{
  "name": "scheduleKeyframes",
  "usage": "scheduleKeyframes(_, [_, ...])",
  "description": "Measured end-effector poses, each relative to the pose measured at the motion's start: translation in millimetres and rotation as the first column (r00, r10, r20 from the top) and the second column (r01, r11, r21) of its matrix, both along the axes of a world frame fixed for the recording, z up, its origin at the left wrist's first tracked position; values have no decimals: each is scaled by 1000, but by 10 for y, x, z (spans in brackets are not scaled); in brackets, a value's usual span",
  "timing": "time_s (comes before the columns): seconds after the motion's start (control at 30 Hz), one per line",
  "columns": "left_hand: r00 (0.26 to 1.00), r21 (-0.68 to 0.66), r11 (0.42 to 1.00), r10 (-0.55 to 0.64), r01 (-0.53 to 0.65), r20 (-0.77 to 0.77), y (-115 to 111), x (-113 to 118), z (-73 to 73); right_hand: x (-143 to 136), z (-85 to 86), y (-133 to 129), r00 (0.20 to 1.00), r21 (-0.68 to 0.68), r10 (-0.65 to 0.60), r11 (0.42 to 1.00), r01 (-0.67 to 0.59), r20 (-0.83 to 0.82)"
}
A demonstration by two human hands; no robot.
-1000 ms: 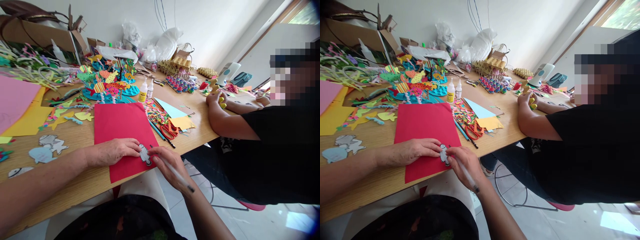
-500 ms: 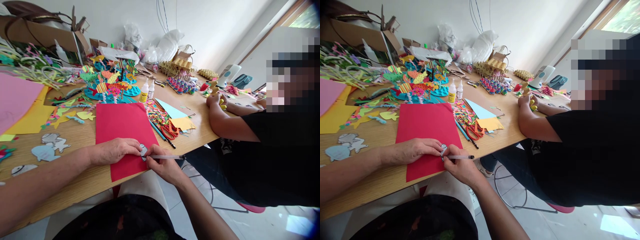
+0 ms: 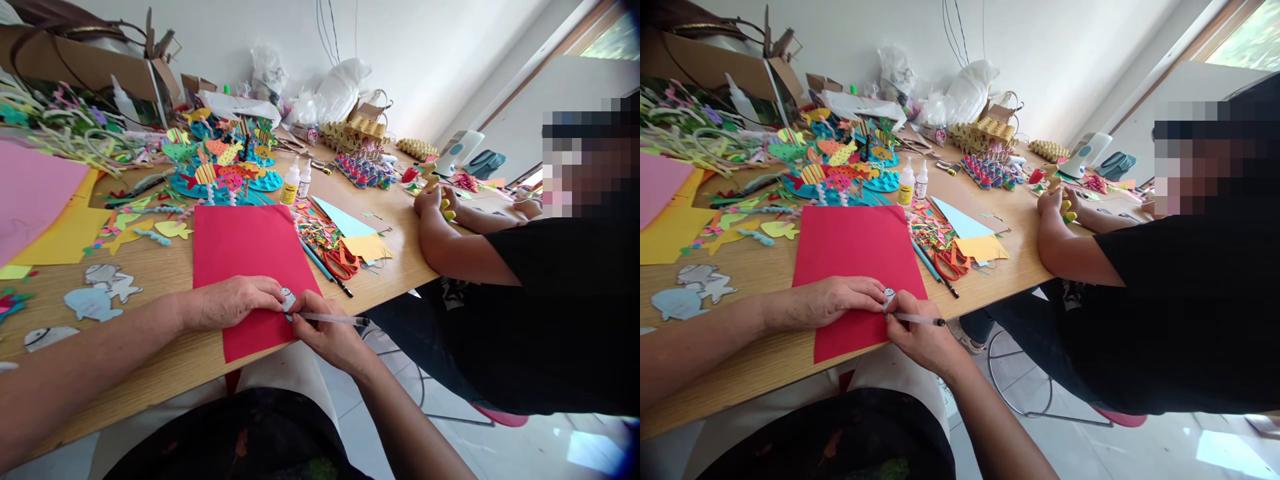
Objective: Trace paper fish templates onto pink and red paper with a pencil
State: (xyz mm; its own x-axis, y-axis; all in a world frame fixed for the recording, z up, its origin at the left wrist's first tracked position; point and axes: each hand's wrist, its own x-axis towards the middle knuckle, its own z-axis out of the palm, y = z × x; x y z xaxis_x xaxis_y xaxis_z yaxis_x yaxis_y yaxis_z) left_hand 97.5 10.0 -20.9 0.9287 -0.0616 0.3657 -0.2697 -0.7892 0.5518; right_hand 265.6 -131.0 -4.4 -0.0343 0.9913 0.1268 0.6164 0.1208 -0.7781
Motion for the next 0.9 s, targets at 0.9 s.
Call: scheduleKeyframes(0.9, [1000,0,1000,2,-2,-22,4,-11,-68,15,31,-126,997,-23,-19,1000,21,74])
